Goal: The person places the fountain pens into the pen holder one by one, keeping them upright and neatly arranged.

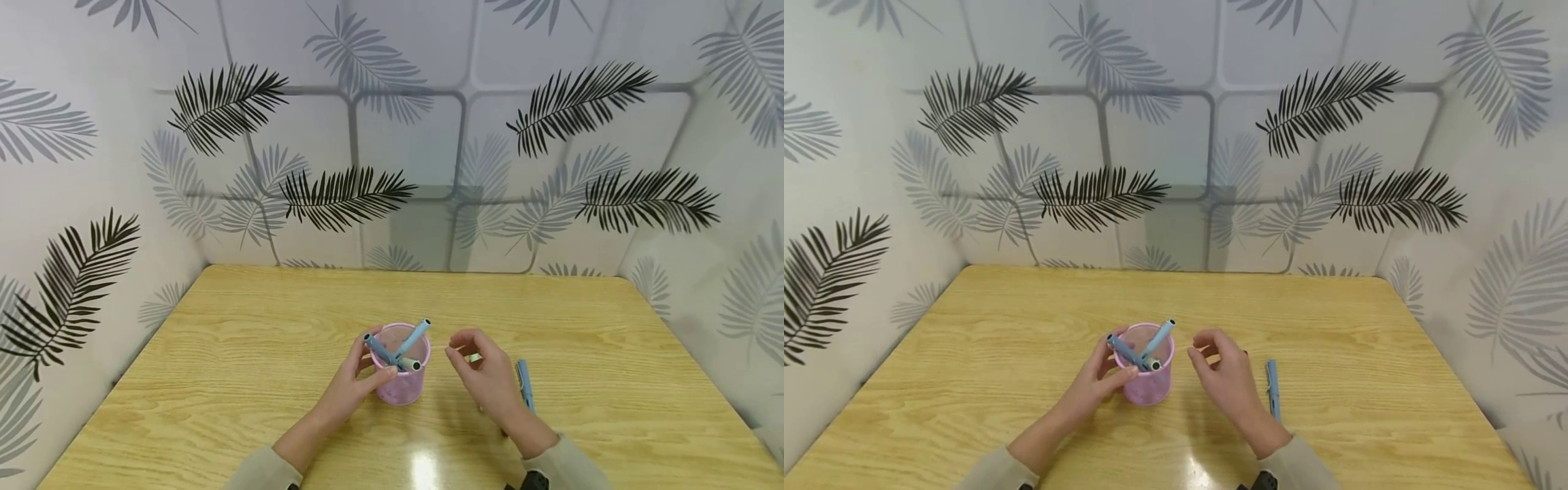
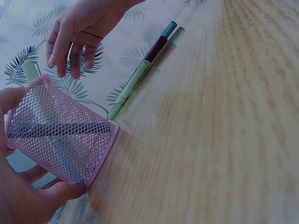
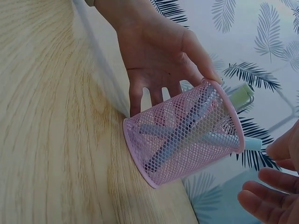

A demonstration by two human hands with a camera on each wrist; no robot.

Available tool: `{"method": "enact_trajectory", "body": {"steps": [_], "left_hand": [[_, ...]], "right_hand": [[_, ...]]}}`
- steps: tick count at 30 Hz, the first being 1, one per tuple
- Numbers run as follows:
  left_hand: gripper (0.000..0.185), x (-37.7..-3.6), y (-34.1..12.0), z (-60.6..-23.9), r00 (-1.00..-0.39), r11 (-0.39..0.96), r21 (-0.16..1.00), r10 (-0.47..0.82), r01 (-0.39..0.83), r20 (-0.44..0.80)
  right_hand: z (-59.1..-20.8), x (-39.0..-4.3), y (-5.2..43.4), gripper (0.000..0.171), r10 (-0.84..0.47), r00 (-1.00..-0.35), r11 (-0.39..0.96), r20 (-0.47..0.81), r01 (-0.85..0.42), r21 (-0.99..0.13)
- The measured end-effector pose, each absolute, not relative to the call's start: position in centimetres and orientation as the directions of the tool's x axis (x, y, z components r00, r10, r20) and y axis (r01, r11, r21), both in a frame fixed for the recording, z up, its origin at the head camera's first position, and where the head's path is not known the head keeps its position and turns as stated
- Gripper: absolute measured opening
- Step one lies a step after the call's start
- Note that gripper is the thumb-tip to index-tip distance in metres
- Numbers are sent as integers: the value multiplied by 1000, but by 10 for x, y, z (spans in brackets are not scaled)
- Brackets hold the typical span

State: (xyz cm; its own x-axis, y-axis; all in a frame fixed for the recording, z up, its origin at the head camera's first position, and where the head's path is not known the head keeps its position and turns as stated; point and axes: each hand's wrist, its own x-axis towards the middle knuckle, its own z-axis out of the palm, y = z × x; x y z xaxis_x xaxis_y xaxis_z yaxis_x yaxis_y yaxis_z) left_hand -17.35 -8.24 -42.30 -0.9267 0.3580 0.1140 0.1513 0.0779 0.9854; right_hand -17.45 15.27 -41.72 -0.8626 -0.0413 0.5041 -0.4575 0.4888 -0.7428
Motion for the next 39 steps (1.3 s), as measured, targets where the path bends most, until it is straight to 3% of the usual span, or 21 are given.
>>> {"method": "enact_trajectory", "body": {"steps": [18,31,39], "left_hand": [[67,-174,-83,-422,-922,71,988,372,140,104],[68,-173,-85,-423,-923,90,984,367,154,111],[66,-175,-85,-423,-917,73,984,381,160,121]], "right_hand": [[-425,-168,188,18,-58,-852,572,521,-456,-682],[-431,-163,207,18,-21,-896,609,443,-362,-705],[-427,-165,224,22,-1,-897,693,441,-319,-647]]}}
